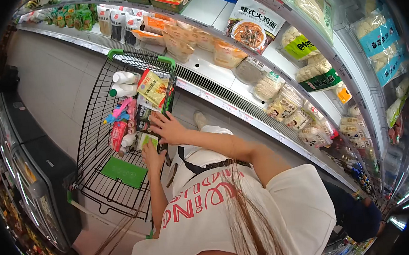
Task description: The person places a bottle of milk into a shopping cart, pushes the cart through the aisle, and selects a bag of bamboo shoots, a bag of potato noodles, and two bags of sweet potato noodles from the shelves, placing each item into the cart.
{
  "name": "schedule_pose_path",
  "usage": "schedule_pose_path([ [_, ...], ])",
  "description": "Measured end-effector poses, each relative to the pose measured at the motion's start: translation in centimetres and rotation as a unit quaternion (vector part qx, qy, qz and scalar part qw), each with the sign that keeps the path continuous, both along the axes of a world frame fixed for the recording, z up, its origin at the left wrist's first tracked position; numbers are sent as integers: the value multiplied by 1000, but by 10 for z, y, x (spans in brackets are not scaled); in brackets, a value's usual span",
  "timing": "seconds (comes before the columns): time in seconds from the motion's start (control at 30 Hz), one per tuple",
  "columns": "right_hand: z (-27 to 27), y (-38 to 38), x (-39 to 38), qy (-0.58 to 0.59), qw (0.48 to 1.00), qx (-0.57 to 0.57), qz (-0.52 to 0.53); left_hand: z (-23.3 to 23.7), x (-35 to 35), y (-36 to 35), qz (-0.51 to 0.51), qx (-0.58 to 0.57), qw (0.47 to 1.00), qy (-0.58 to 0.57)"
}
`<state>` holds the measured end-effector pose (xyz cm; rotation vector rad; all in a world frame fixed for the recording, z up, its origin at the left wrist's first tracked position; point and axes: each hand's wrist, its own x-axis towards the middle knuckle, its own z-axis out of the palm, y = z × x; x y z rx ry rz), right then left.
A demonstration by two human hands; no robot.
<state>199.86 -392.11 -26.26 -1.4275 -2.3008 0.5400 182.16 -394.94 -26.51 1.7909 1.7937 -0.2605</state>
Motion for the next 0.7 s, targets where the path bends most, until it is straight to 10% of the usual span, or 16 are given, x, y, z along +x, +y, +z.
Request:
schedule_pose_path([
  [0.13, -40, -14, -51, -46, 979, -24, 195, -48, -74, -46, 72, -144, 987, 0],
  [0.2, -52, 1, -57, -22, 971, -9, 240, -53, -76, -55, 119, -43, 990, -62],
  [0.7, -55, 47, -74, -33, 947, -150, 283, -71, -94, -35, 136, -47, 980, -135],
])
